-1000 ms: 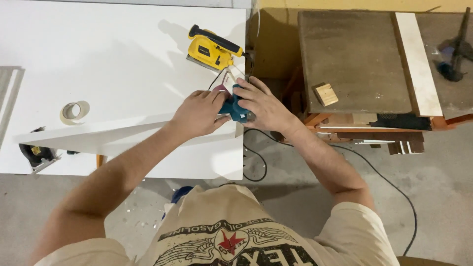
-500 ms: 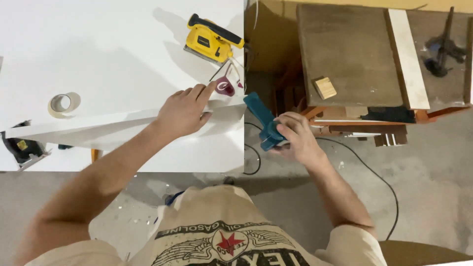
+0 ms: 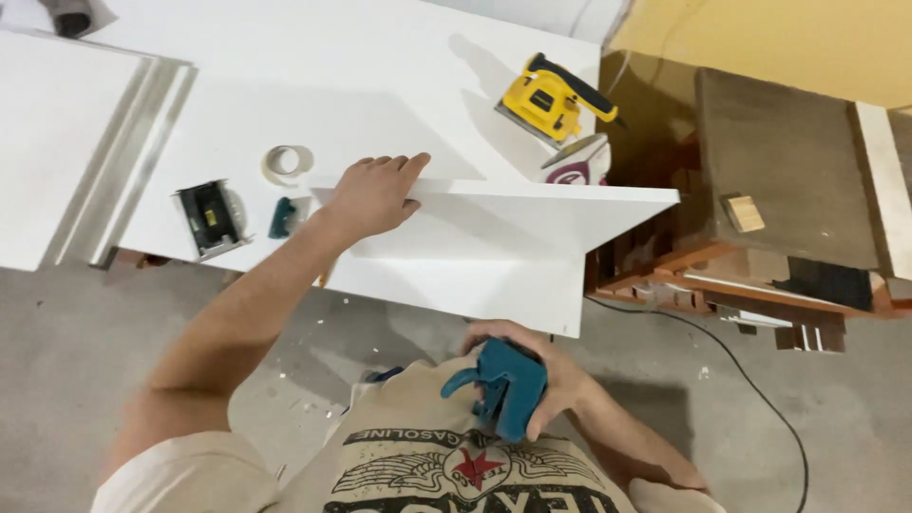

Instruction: The person applies edge banding to a white board, using an iron to adhere the strip and a wooden block to press it down. They then use a blue edge trimmer and a yellow scraper to remove excess material and smooth the edges.

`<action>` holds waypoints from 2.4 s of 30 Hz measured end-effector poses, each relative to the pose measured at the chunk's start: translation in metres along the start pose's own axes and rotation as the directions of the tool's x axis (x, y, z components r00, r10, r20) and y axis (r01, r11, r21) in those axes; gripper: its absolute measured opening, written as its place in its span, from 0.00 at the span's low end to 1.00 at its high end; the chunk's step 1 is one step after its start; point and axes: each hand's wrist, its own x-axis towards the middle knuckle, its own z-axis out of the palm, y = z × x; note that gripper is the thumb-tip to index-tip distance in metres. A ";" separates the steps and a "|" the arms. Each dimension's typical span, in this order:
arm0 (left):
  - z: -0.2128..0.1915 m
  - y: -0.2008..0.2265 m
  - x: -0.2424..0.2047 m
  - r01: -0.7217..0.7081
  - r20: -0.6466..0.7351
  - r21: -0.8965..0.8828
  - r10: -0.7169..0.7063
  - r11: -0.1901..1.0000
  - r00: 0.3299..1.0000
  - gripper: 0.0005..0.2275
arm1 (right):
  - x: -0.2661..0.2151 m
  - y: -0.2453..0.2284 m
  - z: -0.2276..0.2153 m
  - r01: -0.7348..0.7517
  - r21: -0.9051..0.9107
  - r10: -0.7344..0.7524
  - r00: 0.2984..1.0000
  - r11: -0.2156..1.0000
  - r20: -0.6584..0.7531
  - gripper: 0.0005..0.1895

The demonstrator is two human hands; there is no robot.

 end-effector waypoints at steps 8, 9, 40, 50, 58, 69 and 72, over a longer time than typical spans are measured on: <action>-0.035 -0.071 -0.073 0.121 0.024 -0.285 -0.119 0.951 0.993 0.30 | 0.071 0.143 -0.001 -0.051 -0.550 -0.031 0.990 0.834 -0.138 0.15; -0.037 -0.074 -0.079 0.147 0.009 -0.435 -0.159 0.888 0.987 0.30 | 0.077 0.150 -0.015 0.050 -0.798 -0.184 0.980 0.601 -0.078 0.16; 0.048 -0.123 -0.086 -0.054 -0.091 -0.991 -0.308 0.125 0.947 0.09 | 0.255 0.072 -0.097 -0.049 -0.824 -0.271 0.954 -0.564 0.129 0.24; 0.006 -0.146 -0.089 0.131 0.138 -0.990 -0.261 -0.046 0.955 0.17 | 0.280 0.037 -0.105 -0.225 -0.876 0.215 0.916 -0.426 -0.340 0.26; -0.043 -0.118 -0.079 0.293 0.273 -0.956 -0.324 0.016 0.906 0.34 | 0.281 0.035 -0.100 -0.247 -0.883 0.250 0.897 -0.400 -0.364 0.22; -0.034 -0.102 -0.092 0.305 0.265 -0.949 -0.316 0.084 0.911 0.40 | 0.274 0.012 -0.078 -0.325 -0.927 0.249 0.897 -0.188 -0.366 0.38; 0.002 -0.122 -0.115 0.139 0.118 -0.989 -0.311 0.046 0.943 0.31 | 0.268 0.007 -0.085 -0.376 -0.925 0.226 0.899 -0.047 -0.376 0.33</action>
